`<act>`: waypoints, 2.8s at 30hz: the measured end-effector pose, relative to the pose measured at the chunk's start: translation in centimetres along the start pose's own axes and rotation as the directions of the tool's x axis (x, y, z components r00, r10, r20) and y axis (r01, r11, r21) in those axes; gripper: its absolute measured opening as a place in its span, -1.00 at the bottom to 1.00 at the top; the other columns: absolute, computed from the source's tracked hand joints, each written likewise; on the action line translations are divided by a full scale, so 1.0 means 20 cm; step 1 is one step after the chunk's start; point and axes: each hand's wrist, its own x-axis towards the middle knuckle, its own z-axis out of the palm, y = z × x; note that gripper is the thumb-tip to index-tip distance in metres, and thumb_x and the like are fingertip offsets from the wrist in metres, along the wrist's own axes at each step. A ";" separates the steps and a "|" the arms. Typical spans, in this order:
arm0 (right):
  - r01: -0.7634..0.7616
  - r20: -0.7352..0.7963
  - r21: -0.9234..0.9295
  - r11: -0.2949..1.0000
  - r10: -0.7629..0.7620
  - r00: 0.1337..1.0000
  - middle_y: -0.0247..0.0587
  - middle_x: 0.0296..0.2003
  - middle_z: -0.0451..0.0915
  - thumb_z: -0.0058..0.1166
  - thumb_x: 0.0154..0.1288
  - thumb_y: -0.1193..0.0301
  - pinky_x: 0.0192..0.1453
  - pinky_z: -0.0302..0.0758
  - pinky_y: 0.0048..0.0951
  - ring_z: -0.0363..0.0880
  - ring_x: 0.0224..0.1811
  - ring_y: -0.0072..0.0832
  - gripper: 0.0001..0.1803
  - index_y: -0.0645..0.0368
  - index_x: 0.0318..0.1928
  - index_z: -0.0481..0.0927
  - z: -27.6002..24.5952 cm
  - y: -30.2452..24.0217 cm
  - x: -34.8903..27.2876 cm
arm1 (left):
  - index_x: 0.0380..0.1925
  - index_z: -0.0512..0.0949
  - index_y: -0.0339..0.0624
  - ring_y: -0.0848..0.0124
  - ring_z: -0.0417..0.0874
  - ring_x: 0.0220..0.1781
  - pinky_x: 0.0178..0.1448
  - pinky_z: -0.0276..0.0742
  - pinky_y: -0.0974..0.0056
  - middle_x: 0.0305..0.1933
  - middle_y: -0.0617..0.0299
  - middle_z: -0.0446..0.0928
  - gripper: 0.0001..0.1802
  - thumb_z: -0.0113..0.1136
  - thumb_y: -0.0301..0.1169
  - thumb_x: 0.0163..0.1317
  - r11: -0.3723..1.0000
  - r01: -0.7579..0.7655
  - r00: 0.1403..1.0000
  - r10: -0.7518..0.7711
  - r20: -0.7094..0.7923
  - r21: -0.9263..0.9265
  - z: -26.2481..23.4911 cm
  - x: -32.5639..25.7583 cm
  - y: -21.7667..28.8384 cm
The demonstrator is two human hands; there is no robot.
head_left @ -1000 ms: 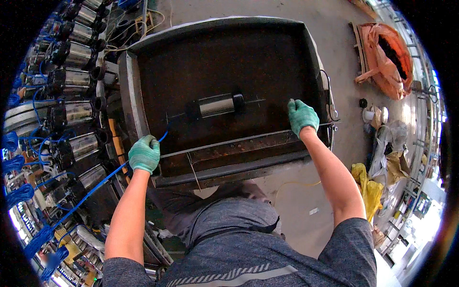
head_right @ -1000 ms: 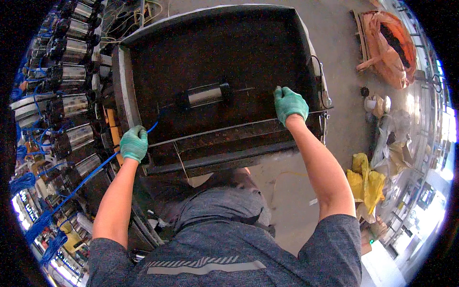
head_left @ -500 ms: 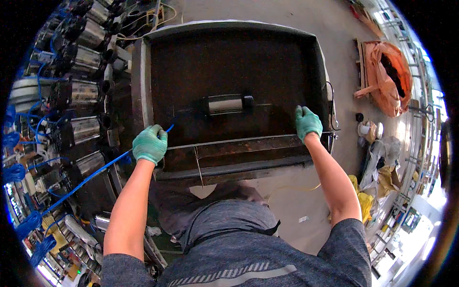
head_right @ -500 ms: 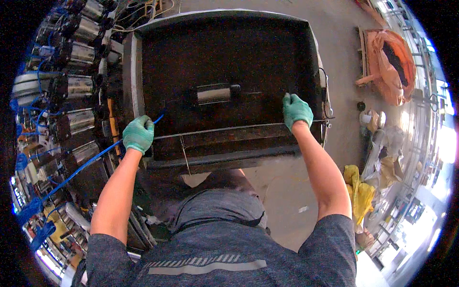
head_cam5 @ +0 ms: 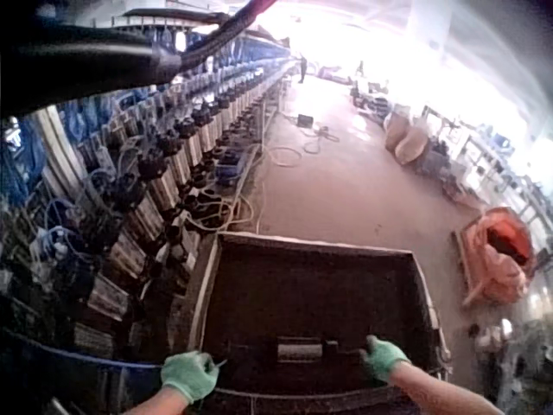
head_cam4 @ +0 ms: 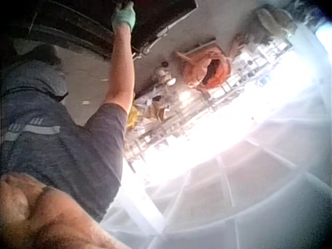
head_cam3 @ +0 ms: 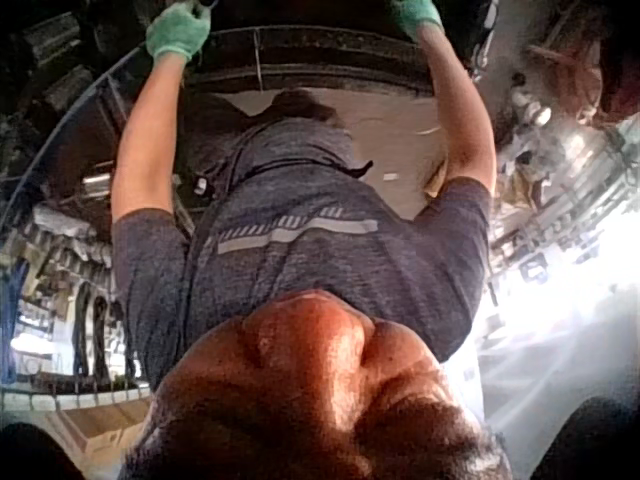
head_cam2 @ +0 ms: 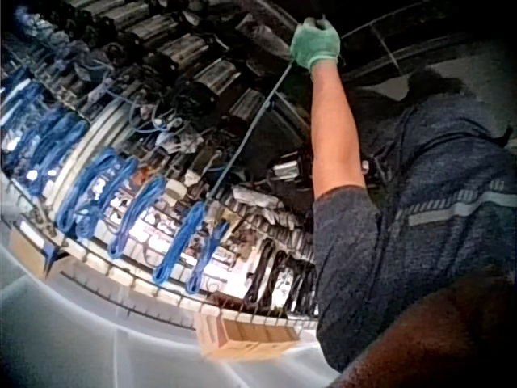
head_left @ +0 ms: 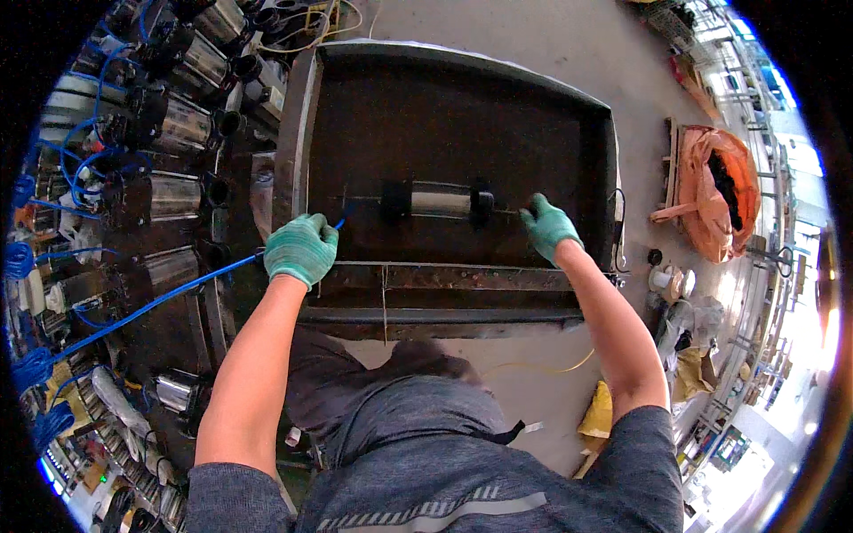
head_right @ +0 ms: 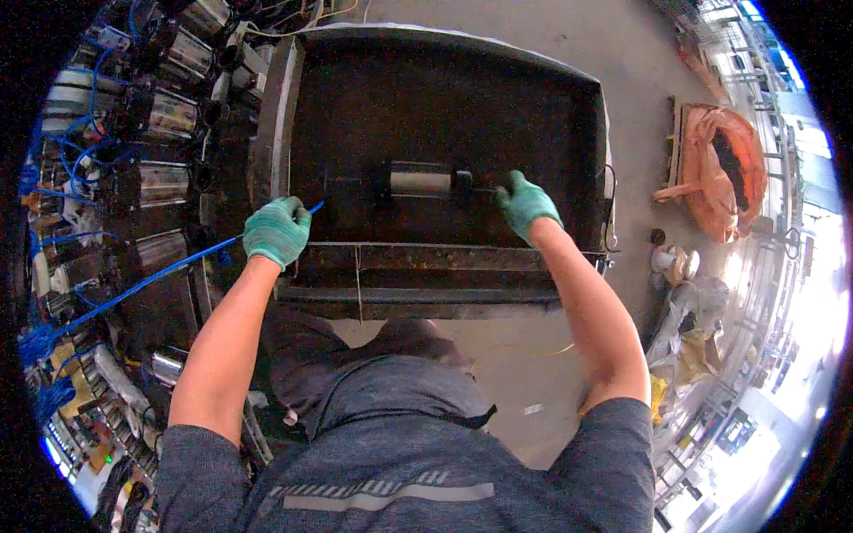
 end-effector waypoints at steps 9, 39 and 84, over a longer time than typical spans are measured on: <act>0.029 0.128 -0.208 0.978 -0.002 0.992 0.15 0.15 0.63 -0.04 0.51 0.10 0.19 0.56 0.03 0.60 0.20 0.09 -0.40 0.12 0.41 0.30 0.06 -0.44 0.14 | -0.26 0.66 -0.06 -0.04 0.70 -0.09 0.00 0.62 -0.09 -0.13 0.06 0.67 -0.72 0.09 -0.14 0.35 1.000 0.012 1.000 -0.012 0.015 -0.025 -0.03 -0.01 0.00; -0.091 -0.007 -0.382 0.920 0.095 0.995 0.14 0.06 0.69 0.15 0.29 0.12 0.15 0.60 -0.03 0.67 0.13 0.04 -0.41 0.19 0.23 0.46 -0.01 -0.62 0.08 | -0.32 0.65 -0.05 -0.08 0.69 -0.14 -0.07 0.62 -0.07 -0.14 0.03 0.69 -0.79 0.20 -0.18 0.27 0.962 -0.045 0.967 -0.025 -0.252 -0.270 0.04 -0.02 -0.06; 0.481 -0.338 -0.110 0.870 -0.488 0.805 -0.16 -0.09 0.61 0.11 0.27 0.30 -0.21 0.60 0.04 0.69 -0.26 0.03 -0.81 0.00 -0.12 0.58 0.14 -0.30 -1.10 | 0.15 0.60 -0.13 -0.08 0.60 0.17 0.27 0.52 -0.03 0.15 -0.07 0.59 -0.48 0.40 -0.30 0.16 0.990 0.037 0.962 -0.072 -0.263 -0.136 -0.10 -1.16 -0.47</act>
